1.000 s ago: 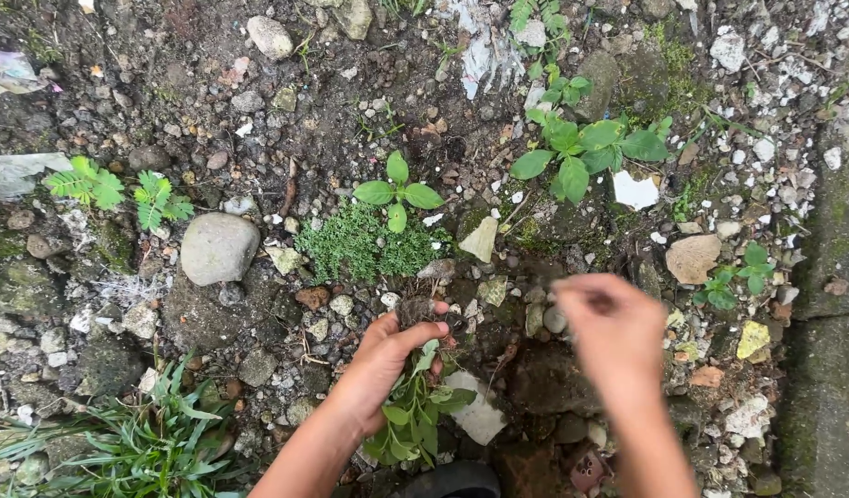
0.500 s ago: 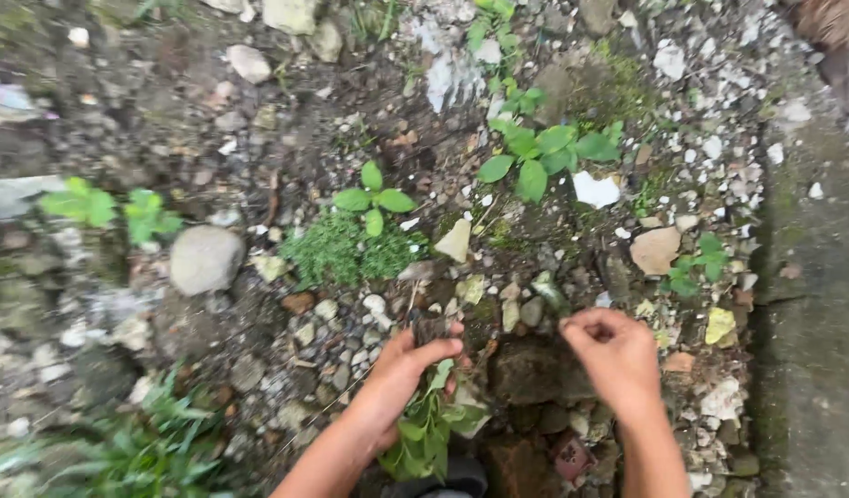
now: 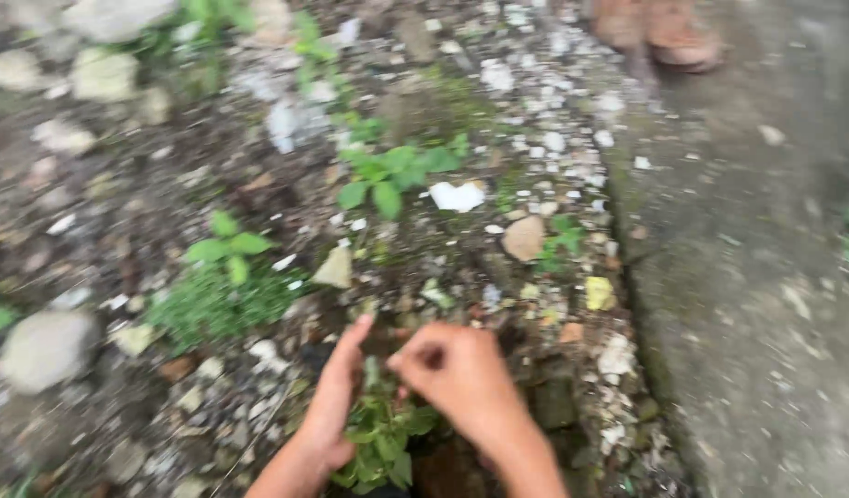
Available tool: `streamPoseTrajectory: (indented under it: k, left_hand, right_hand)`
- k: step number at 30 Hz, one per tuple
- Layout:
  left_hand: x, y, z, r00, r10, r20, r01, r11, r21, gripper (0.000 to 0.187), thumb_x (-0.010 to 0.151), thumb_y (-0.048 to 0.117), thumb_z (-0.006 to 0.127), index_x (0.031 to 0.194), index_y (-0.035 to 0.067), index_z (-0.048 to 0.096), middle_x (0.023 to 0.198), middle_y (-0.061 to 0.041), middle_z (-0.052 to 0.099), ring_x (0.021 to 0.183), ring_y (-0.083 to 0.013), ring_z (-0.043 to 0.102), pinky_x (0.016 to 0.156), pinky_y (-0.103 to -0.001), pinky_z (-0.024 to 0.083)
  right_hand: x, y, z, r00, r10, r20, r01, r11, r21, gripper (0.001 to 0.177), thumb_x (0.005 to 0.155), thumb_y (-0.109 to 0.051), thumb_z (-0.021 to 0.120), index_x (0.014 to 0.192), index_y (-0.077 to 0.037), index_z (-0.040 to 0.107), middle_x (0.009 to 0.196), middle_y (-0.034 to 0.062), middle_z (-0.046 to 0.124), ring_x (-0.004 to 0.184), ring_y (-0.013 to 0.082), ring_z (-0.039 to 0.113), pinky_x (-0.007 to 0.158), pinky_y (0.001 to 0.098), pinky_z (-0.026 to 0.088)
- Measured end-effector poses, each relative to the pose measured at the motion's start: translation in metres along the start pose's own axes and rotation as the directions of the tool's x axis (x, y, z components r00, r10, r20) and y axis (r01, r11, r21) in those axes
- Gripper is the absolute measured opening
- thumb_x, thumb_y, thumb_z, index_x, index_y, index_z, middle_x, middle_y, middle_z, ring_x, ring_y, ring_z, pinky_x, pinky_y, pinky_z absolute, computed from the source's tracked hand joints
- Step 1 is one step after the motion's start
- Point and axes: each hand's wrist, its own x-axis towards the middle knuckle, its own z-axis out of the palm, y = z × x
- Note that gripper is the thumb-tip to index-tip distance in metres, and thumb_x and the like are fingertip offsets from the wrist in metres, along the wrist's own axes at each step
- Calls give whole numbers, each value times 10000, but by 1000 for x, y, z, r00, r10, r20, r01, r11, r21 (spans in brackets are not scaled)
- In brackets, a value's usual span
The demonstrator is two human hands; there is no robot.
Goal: Picking weeds and small plants from the soil by hand in a garden area.
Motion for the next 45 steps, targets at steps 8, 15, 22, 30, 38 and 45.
streamPoseTrajectory:
  k: [8,15,22,30,38,45]
  left_hand:
    - [34,15,19,999,44,24,-47,989,139,393,882,370,647,1146,91,727,846,-71,715,647,-164,632,584,-311,510]
    - [73,22,93,990,-11,140,-18,979,204,423,881,387,661,1190,99,673,862,-68,703,625,-147,590,588,-281,492]
    - [127,22,171,978,-98,184,15,913,407,332,908,403,621,1102,134,631,862,-47,691,634,-133,567,566,-292,463]
    - [147,18,204,986,-95,137,18,878,478,239,897,394,592,990,178,636,838,-40,704,614,-147,577,542,-308,452]
    - [164,-23,178,992,-122,38,101,929,355,266,910,417,621,1042,186,623,836,-34,715,613,-148,555,559,-307,444]
    - [153,-22,189,994,-109,-32,111,873,475,280,898,429,583,1068,211,633,827,0,710,614,-131,538,558,-307,430]
  right_hand:
    - [24,-12,-61,994,-7,105,35,963,-266,152,835,-199,805,896,-63,777,787,49,748,689,148,682,670,301,561]
    - [118,107,-147,956,-294,2,136,436,-890,226,867,-144,726,1079,-70,754,1031,143,739,943,292,679,1034,489,500]
    - [130,159,-224,930,-339,145,218,189,-957,218,917,-243,672,1030,-73,749,1106,123,701,1066,304,655,943,471,525]
    - [128,198,-217,898,-429,-92,156,509,-846,150,916,-172,694,985,-76,786,954,113,741,778,278,702,812,438,590]
    - [129,200,-215,960,-137,-245,-2,869,-495,144,948,-62,620,975,27,730,908,205,705,481,163,589,527,287,557]
    - [125,212,-232,962,-31,-270,-72,929,-364,119,917,-101,680,967,-12,742,779,232,695,410,152,482,686,220,545]
